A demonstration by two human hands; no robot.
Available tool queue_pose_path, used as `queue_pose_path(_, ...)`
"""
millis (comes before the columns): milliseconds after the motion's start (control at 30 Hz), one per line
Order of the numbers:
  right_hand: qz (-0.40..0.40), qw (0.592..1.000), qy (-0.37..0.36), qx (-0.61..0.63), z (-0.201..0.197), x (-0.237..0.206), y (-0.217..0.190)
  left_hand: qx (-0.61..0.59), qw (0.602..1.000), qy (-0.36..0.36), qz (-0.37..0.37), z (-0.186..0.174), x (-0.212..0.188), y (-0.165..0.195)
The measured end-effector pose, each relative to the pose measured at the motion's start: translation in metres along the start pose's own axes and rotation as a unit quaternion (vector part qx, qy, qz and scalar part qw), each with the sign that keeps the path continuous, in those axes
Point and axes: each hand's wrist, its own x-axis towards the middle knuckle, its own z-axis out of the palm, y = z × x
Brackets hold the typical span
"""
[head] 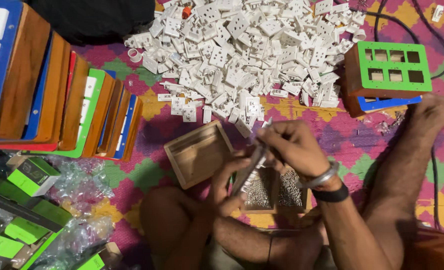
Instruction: The person sits on the floor and assembles small white electrical components into a blue plastic template, securing them with metal fasteners from a wooden box. The person then switches to an orange template and continues the same assembly process.
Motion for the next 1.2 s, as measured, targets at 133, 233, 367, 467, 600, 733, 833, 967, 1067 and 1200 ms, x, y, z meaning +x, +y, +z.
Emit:
queue_pose_path(133,0.022,0.999,-0.047,-0.01,0.028,0.021,-0.033,-0.226,0.97,0.041,-0.074,-0.018,-0.003,-0.013)
queue_pose_path(233,-0.042,0.994,-0.071,0.074,0.043,0.024,-0.049,-0.436,0.885,0.07,-0.147,-0.038,-0.007,-0.025)
queue_pose_path(367,-0.207,0.952,0.225,-0.023,0.029,-0.026,-0.011,-0.646,0.755,0.081,-0.072,-0.066,-0.014,-0.039)
queue_pose_path(467,-0.112,0.964,0.237,-0.042,0.027,-0.054,0.051,-0.509,0.836,0.201,-0.046,-0.081,-0.014,-0.045)
queue_pose_path(600,-0.038,0.885,0.072,-0.459,0.064,-0.062,0.126,-0.496,0.81,0.299,-0.098,-0.077,-0.012,-0.052)
queue_pose_path(733,0.067,0.818,0.048,-0.569,0.091,-0.051,0.157,-0.527,0.822,0.184,-0.11,-0.062,-0.011,-0.058)
queue_pose_path(833,0.067,0.823,0.046,-0.562,0.092,-0.05,0.159,-0.498,0.837,0.184,-0.137,-0.056,-0.008,-0.061)
queue_pose_path(967,0.009,0.879,0.128,-0.458,0.082,-0.063,0.157,-0.444,0.841,0.241,-0.196,-0.049,-0.005,-0.062)
queue_pose_path(1067,-0.013,0.895,0.172,-0.411,0.077,-0.076,0.163,-0.45,0.834,0.224,-0.23,-0.044,-0.005,-0.061)
queue_pose_path(1200,-0.069,0.914,0.185,-0.355,0.067,-0.08,0.183,-0.48,0.833,0.156,-0.227,-0.04,-0.004,-0.06)
